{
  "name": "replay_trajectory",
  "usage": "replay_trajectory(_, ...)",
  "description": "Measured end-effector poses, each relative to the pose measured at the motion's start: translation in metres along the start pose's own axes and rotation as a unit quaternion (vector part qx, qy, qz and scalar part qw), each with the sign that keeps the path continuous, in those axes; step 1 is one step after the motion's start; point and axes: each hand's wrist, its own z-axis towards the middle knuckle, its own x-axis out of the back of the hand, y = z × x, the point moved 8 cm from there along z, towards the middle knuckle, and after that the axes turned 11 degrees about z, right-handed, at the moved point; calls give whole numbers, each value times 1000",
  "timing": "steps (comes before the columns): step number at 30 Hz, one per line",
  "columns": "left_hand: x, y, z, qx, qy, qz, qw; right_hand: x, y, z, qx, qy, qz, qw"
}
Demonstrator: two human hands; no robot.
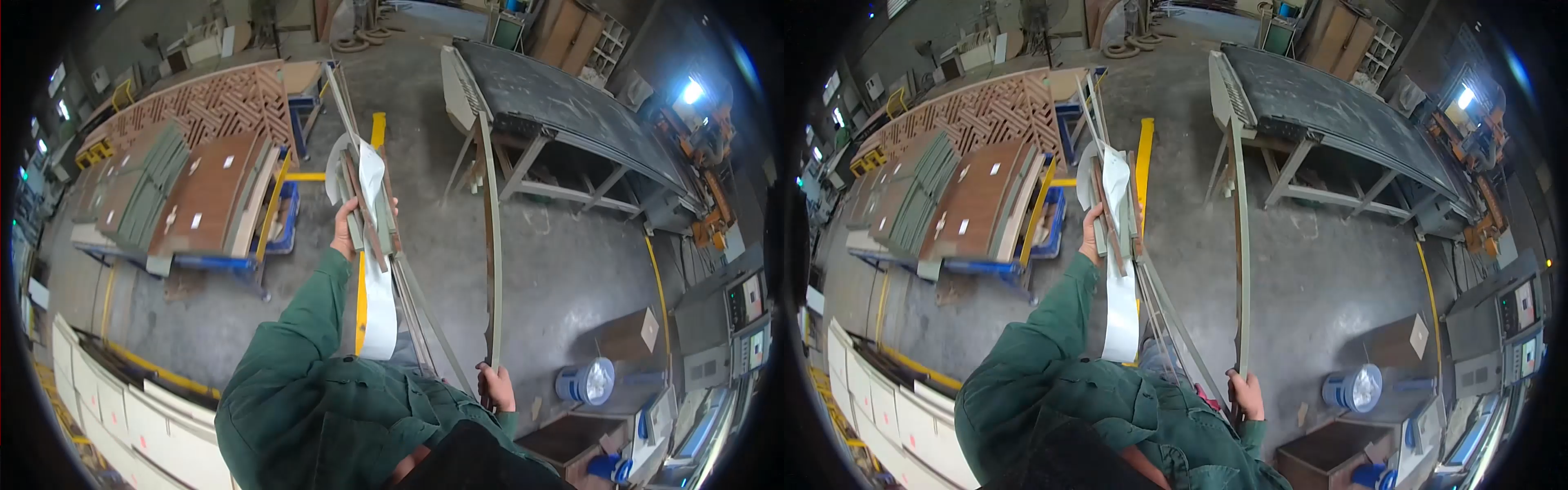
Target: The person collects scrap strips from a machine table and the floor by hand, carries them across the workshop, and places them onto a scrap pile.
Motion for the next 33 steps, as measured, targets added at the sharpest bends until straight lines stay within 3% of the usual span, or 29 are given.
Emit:
replay_trajectory(1,7,9,22,21,22,-14,999,-9,-14,23,-17,15,10,1000)
replay_trajectory(2,24,26,57,-23,9,23,999,-21,-34,56,6,-5,9,1000)
replay_trajectory(4,31,61,119,-13,-36,14,999,-47,-83,113,41,-9,-9,999)
replay_trajectory(6,55,90,168,-21,14,25,999,-69,-129,164,42,1,-12,999)
replay_trajectory(10,99,142,268,-20,-12,-14,1000,-119,-223,267,45,-24,3,999)
replay_trajectory(17,184,248,461,-33,-11,1,999,-192,-312,475,39,-27,26,999)
replay_trajectory(22,216,322,593,-45,16,64,997,-243,-400,562,48,35,18,998)
replay_trajectory(24,240,345,653,-7,-2,58,998,-265,-427,605,27,31,39,998)
replay_trajectory(26,256,370,713,-46,5,76,996,-281,-451,650,19,46,65,997)
replay_trajectory(31,292,426,850,-53,-4,65,996,-319,-518,794,25,17,69,997)
replay_trajectory(33,337,457,909,-51,54,26,997,-343,-554,850,15,13,120,993)
